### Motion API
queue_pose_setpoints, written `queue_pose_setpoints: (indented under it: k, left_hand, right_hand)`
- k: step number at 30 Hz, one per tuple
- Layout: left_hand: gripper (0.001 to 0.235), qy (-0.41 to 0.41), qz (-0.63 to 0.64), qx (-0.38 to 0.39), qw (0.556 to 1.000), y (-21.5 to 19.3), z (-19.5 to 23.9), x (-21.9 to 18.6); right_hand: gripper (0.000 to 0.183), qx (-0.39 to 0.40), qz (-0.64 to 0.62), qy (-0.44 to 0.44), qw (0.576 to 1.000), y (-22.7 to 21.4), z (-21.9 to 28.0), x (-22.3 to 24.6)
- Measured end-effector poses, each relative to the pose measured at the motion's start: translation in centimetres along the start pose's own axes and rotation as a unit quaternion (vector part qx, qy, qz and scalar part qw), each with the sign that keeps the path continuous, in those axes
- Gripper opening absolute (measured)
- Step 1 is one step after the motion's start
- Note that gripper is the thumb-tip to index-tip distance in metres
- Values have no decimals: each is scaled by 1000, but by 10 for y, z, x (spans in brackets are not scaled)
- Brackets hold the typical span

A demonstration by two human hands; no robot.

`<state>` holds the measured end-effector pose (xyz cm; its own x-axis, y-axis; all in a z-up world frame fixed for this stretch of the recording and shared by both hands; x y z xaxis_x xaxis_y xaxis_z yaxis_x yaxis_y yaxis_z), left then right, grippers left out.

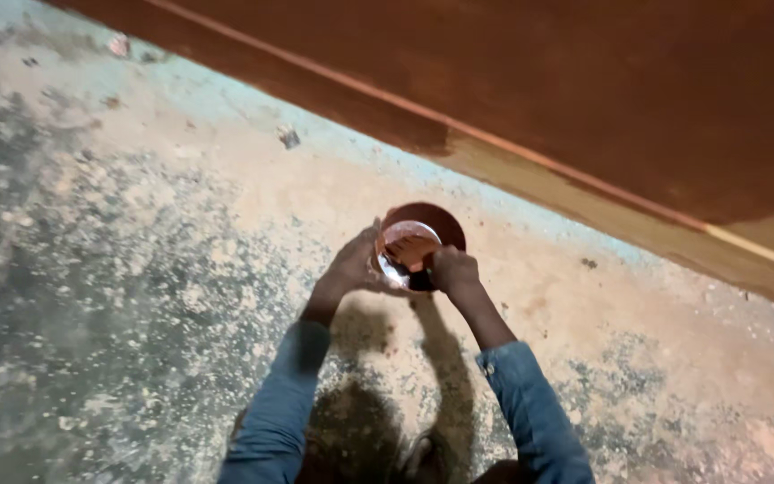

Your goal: The person paints a wooden door with brown paint using a brush. They repeatedly dip the brush into a small container on the floor and apply paint to the door panels and frame, working from the lower sections upward.

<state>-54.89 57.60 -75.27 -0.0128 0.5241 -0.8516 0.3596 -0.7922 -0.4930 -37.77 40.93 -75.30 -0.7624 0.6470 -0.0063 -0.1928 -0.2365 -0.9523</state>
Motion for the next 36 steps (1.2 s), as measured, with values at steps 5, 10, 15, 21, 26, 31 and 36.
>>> queue_pose_setpoints:
  k: [5,10,15,21,26,31,36]
  left_hand:
    - [128,-172,13,102,980,-31,-19,-32]
    - [102,-244,56,127,960,-41,-15,-51]
    - [86,-129,-175,175,960,-12,-34,-19]
    - [72,-146,-192,192,951,5,-43,12]
    - [64,-145,-172,163,961,2,-31,3]
    - [68,-185,-160,145,959,0,-29,-2]
    - [116,-165,-211,165,949,8,-33,-9]
  right_hand:
    - [20,-32,50,-12,998,-9,-22,15]
    - [21,-90,119,-72,986,-72,4,-10]
    - [29,18,167,-38,985,-129,59,-45]
    - [39,65,168,-3,984,-164,111,-63]
    - [34,48,114,-11,992,-185,145,-85]
    - [52,179,-64,106,976,-200,136,-115]
    - [54,267,-250,62,929,-144,95,-103]
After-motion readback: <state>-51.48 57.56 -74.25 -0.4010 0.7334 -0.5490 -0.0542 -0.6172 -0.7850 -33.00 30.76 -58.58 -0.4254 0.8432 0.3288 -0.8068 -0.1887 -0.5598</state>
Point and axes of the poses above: each hand's wrist, its own z-axis away from the middle knuckle, its own y-axis out of the palm, x = y × z, the point moved 3 cm from there along -z, towards the middle knuckle, and after that the axes turned 4 degrees about y, right-handed, at the moved point
